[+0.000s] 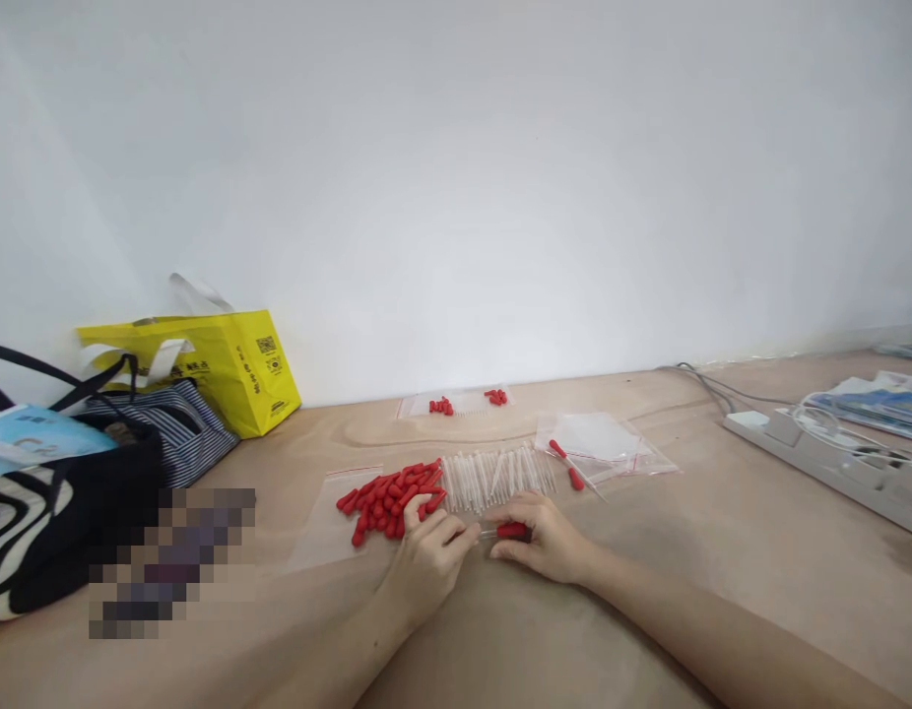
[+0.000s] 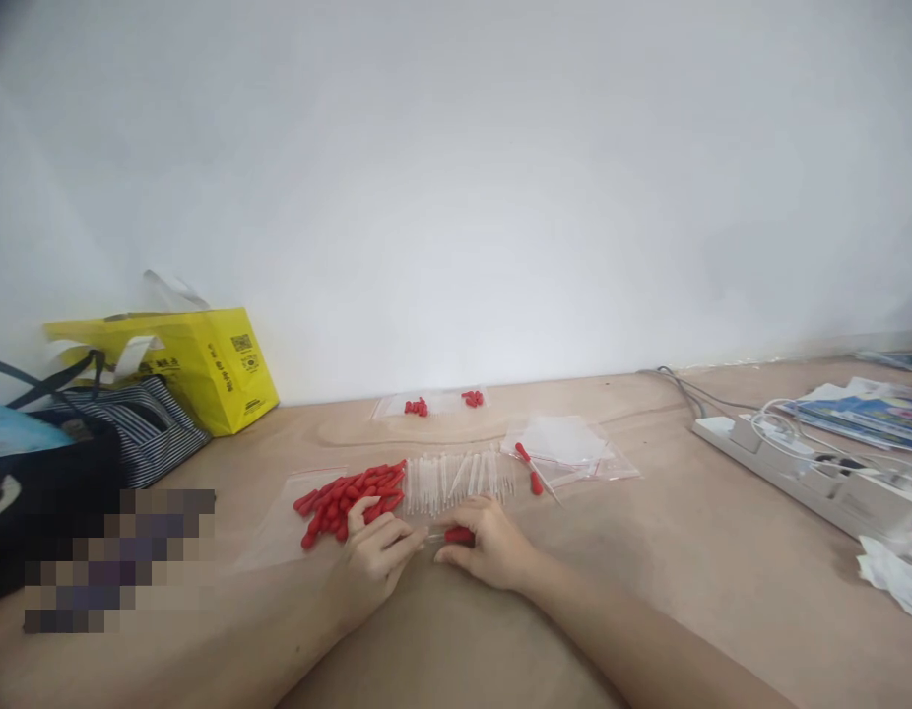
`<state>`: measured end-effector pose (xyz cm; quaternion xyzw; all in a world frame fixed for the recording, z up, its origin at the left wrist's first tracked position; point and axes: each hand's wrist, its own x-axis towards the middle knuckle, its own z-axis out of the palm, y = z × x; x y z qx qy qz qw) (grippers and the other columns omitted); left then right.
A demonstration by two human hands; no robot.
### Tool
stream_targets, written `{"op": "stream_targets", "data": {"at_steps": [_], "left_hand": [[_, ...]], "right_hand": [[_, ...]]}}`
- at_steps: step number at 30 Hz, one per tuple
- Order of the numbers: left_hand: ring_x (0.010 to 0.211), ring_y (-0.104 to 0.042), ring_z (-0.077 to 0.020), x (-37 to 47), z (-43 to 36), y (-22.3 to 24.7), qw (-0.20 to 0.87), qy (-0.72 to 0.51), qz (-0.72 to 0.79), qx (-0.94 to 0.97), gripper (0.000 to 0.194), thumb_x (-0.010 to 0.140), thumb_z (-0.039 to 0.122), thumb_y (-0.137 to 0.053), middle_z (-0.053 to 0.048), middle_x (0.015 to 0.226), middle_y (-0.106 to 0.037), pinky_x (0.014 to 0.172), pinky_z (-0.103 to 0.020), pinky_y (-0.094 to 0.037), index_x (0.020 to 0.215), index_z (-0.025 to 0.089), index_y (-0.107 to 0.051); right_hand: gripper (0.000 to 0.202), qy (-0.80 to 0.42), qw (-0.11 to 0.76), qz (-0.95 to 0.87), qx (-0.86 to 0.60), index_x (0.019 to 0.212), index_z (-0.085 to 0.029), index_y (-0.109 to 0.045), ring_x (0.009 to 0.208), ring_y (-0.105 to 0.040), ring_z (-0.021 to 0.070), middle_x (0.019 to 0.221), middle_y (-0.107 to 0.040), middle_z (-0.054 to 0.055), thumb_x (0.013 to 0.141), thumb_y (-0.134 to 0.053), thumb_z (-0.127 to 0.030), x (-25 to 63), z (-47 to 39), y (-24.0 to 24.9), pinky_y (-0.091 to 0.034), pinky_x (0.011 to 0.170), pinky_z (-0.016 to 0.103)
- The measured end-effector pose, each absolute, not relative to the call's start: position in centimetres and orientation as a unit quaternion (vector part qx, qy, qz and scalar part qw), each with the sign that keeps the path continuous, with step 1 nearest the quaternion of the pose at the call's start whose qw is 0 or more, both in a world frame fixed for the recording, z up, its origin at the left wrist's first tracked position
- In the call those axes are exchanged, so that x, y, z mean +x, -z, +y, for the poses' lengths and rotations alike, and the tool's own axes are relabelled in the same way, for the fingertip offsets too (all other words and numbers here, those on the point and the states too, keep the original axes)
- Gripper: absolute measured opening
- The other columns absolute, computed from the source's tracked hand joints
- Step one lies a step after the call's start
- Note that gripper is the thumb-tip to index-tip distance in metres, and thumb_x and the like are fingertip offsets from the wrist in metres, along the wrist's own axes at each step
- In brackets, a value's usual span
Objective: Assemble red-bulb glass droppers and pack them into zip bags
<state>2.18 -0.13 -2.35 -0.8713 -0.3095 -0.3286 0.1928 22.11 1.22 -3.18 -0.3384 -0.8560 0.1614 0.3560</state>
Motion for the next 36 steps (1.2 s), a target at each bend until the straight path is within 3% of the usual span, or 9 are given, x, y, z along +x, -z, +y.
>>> {"op": "stream_targets", "data": {"at_steps": [12,29,36], "left_hand": [[0.05,-0.048,-0.0089,2.4,-0.6,1.9,0.213,0.36,-0.302,-0.856,0.025,0.085,0.014,-0.039,0.005,0.054,-0.053,0.094,-0.046,-0.024,0.075,0.02,-0.061],[0.051,-0.048,-0.009,2.6,-0.8,1.7,0.197,0.365,-0.302,-0.858,0.028,0.085,0.013,-0.036,0.004,0.054,-0.052,0.093,-0.045,-0.023,0.076,0.019,-0.062],[0.058,-0.05,-0.0113,2.6,-0.6,1.9,0.167,0.368,-0.334,-0.851,0.023,0.086,0.019,-0.04,0.004,0.057,-0.055,0.096,-0.049,-0.017,0.076,0.021,-0.062]], "right_hand": [[0.016,-0.075,0.394,-0.855,-0.33,0.073,-0.019,-0.058,0.065,-0.052,0.0125,0.065,-0.062,0.0,0.081,-0.05,-0.031,21.8,0.5,3.1,-0.029,0.076,0.033],[0.011,-0.097,0.386,-0.864,-0.308,0.076,-0.02,-0.058,0.067,-0.052,0.0124,0.069,-0.063,-0.001,0.08,-0.052,-0.028,21.4,0.7,3.0,-0.029,0.077,0.032],[0.017,-0.1,0.377,-0.843,-0.37,0.074,-0.02,-0.059,0.068,-0.051,0.013,0.067,-0.061,0.0,0.08,-0.052,-0.035,21.6,0.8,2.9,-0.028,0.073,0.03]]}}
